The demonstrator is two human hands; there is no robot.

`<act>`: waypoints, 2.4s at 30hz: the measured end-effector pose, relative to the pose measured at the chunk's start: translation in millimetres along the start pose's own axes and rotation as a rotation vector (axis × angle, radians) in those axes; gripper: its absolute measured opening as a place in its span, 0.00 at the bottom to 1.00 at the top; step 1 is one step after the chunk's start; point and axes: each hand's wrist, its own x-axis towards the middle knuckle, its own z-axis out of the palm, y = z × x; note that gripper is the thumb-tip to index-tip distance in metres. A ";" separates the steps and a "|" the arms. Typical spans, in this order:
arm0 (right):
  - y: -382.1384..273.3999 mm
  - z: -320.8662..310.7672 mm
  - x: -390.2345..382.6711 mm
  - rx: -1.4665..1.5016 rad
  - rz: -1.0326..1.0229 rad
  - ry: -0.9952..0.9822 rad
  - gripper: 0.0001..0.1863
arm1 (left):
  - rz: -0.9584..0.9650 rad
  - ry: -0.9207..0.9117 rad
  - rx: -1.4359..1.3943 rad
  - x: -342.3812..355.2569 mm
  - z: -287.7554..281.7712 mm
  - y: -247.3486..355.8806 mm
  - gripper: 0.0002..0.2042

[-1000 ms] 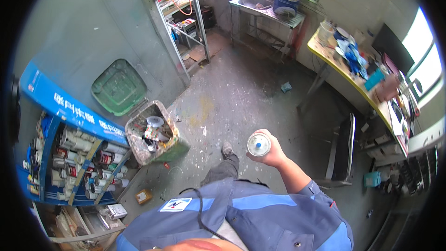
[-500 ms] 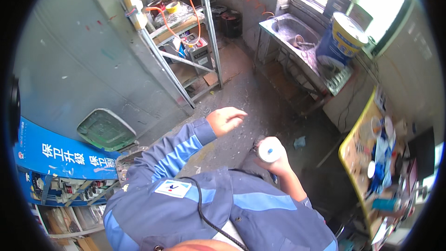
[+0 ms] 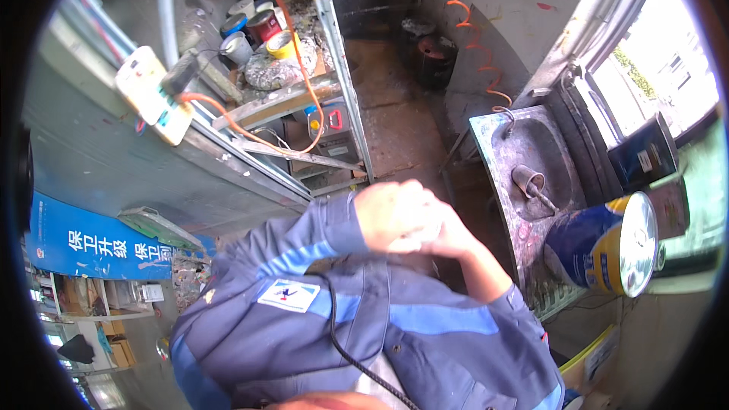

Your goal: The person walks from a paint booth into a workshop, picks up a small container, and pours red paint into a spray gun cup. They attach the cup to the spray gun, test the spray at a window, then add more red paint and test again. Finally, they open a black paint can and pour black paint into the spray gun cup.

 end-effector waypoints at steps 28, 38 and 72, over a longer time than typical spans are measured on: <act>80.6 -317.4 518.2 -0.038 -0.274 0.130 0.45 | -0.955 0.956 -1.798 203.2 -31.4 -573.1 0.22; 84.9 -292.7 679.0 -0.020 -0.291 -0.092 0.35 | -0.831 1.787 -1.274 94.0 -168.7 -640.6 0.17; 119.4 -225.0 950.2 0.093 -0.250 -1.047 0.37 | -2.225 -0.051 0.344 32.1 -256.9 -588.4 0.56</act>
